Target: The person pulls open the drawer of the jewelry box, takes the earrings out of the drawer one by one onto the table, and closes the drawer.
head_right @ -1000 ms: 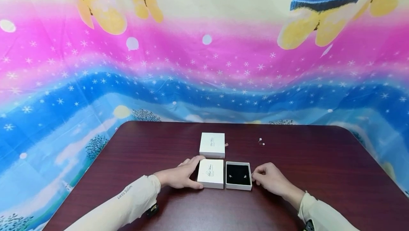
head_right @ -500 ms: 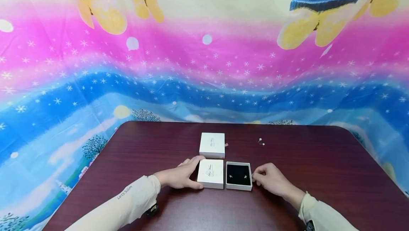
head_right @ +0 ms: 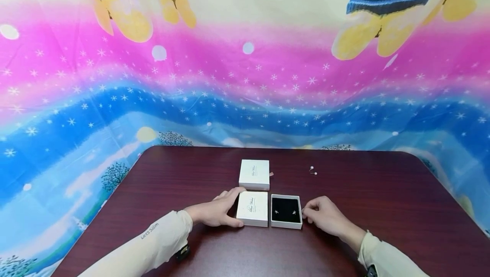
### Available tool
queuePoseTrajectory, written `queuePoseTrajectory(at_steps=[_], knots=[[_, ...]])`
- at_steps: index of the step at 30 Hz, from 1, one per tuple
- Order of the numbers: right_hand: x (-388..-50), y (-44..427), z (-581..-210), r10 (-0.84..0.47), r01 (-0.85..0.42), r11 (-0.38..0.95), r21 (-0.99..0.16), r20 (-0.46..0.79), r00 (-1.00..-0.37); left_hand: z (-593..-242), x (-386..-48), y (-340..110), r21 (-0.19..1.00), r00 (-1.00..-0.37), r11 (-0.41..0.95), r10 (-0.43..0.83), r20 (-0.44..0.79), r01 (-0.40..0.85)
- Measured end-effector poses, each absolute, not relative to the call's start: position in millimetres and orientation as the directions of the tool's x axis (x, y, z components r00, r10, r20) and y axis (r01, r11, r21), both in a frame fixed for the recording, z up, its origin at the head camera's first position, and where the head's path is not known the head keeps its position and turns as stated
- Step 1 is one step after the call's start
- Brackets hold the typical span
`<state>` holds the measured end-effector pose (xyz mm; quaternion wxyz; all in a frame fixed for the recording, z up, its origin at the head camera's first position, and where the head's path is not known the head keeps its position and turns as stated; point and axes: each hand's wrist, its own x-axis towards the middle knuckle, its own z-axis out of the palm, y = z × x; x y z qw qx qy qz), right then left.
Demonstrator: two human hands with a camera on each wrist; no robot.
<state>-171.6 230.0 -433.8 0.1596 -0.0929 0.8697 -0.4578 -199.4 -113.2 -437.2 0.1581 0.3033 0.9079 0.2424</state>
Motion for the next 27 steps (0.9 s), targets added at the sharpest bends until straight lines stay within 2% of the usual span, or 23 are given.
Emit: queuePoseTrajectory(at_steps=[15, 27], knots=[[-173, 233, -430, -0.301, -0.035, 0.566, -0.824, -0.167, -0.939, -435, -200, -114, 0.544, -0.765, 0.698, 0.626, -0.148, 0.466], [-174, 236, -421, -0.228, -0.014, 0.600, -0.800, -0.154, -0.962, -436, -199, -114, 0.541, -0.767, 0.703, 0.623, -0.154, 0.462]])
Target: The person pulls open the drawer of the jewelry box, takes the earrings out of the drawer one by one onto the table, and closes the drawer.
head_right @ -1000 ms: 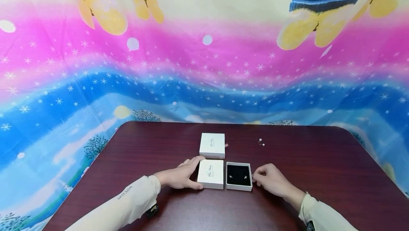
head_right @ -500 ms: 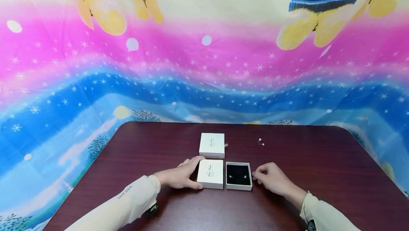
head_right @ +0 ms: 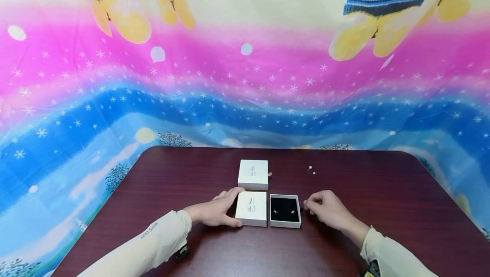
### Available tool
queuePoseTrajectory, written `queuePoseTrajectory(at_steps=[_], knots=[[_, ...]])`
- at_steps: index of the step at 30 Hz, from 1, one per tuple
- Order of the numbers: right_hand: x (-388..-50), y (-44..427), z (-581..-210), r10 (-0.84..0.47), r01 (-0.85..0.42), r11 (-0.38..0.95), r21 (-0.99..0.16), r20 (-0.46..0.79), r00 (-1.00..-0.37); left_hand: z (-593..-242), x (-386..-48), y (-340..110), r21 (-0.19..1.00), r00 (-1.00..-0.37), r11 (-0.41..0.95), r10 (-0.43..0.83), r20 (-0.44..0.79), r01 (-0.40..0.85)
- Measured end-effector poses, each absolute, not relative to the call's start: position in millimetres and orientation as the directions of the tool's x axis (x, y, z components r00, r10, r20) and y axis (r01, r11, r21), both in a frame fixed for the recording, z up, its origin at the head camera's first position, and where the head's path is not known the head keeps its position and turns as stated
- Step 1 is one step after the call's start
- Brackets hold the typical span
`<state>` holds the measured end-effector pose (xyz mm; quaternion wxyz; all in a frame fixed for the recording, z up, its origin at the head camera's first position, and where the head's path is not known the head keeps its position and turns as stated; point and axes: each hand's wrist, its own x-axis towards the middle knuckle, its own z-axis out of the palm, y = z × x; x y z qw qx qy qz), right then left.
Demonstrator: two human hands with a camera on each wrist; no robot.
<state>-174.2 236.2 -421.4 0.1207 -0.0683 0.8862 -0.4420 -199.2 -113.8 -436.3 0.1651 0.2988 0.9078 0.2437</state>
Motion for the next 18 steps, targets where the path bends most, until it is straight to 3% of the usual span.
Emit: queuePoseTrajectory(at_steps=[18], knots=[[-175, 235, -406, -0.226, -0.038, 0.597, -0.802, -0.123, -0.966, -436, -199, -113, 0.547, -0.763, 0.696, 0.629, -0.149, 0.466]])
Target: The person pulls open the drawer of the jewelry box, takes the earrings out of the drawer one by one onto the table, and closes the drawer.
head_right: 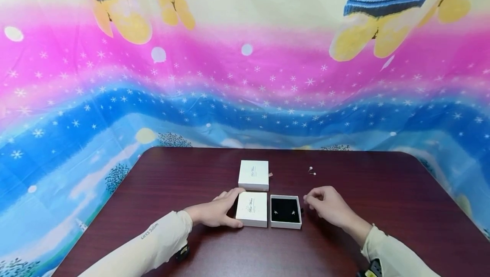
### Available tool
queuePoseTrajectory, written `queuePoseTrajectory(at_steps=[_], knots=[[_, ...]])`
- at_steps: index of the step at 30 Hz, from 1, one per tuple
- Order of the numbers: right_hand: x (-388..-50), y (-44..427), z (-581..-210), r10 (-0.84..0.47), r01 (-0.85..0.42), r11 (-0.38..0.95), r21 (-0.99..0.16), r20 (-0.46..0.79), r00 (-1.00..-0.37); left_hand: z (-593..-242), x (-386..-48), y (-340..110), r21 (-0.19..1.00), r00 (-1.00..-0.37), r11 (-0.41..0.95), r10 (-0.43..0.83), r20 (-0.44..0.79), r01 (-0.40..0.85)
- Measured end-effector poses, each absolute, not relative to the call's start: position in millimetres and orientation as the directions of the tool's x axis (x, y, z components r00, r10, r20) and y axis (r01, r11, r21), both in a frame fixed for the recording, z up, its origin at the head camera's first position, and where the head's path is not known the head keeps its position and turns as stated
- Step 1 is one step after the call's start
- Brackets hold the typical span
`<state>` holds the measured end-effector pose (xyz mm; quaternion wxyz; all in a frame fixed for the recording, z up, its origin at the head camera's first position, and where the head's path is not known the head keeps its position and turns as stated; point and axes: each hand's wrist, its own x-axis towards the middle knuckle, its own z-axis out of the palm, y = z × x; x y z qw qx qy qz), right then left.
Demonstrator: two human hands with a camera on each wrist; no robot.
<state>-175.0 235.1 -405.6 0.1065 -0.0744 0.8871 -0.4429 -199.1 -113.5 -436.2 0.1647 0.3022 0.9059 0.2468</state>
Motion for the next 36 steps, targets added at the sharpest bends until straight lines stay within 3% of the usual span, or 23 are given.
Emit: queuePoseTrajectory(at_steps=[19, 36], knots=[[-171, 216, -397, -0.269, -0.249, 0.642, -0.725, 0.092, -0.959, -436, -199, -113, 0.548, -0.767, 0.697, 0.625, -0.148, 0.462], [-167, 200, -397, -0.291, -0.283, 0.685, -0.671, 0.105, -0.951, -435, -199, -114, 0.552, -0.770, 0.698, 0.621, -0.148, 0.457]])
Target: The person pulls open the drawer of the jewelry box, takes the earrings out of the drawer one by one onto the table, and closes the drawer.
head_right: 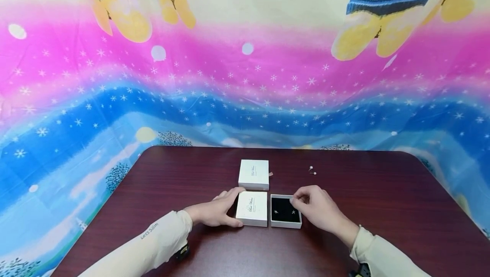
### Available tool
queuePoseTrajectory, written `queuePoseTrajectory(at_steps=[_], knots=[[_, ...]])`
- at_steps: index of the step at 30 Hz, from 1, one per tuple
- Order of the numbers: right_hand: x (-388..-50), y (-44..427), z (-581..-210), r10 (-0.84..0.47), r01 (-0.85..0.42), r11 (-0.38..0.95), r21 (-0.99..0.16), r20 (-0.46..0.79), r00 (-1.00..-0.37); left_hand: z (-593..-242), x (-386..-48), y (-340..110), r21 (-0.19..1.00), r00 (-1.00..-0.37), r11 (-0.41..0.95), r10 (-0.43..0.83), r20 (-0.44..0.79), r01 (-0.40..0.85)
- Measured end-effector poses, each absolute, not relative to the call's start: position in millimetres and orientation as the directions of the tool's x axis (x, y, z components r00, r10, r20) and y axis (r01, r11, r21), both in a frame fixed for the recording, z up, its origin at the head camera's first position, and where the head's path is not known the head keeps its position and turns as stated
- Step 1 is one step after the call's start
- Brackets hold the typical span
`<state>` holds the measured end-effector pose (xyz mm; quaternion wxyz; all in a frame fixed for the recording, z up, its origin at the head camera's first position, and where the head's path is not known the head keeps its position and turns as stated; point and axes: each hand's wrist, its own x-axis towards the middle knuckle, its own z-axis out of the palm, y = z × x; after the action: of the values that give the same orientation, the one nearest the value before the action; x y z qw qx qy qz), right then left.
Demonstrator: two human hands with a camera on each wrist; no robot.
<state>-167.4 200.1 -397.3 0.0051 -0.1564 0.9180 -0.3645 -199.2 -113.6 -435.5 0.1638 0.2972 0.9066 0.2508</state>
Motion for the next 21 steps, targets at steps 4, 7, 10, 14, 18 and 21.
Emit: queuePoseTrajectory(at_steps=[4, 7, 10, 14, 18, 21], knots=[[-166, 197, -397, -0.295, -0.273, 0.685, -0.675, 0.086, -0.952, -436, -199, -114, 0.552, -0.770, 0.699, 0.620, -0.151, 0.454], [-166, 195, -398, -0.303, -0.275, 0.684, -0.675, 0.080, -0.949, -436, -200, -114, 0.551, -0.769, 0.699, 0.621, -0.152, 0.455], [-166, 194, -398, -0.310, -0.281, 0.686, -0.671, 0.080, -0.947, -436, -200, -114, 0.551, -0.768, 0.699, 0.622, -0.153, 0.456], [-165, 191, -399, -0.321, -0.287, 0.690, -0.664, 0.074, -0.944, -436, -200, -114, 0.552, -0.767, 0.698, 0.623, -0.155, 0.455], [-164, 188, -400, -0.314, -0.279, 0.708, -0.649, 0.065, -0.947, -436, -199, -114, 0.549, -0.769, 0.700, 0.621, -0.152, 0.457], [-163, 186, -400, -0.307, -0.281, 0.724, -0.630, 0.070, -0.949, -436, -200, -114, 0.545, -0.769, 0.701, 0.622, -0.151, 0.460]])
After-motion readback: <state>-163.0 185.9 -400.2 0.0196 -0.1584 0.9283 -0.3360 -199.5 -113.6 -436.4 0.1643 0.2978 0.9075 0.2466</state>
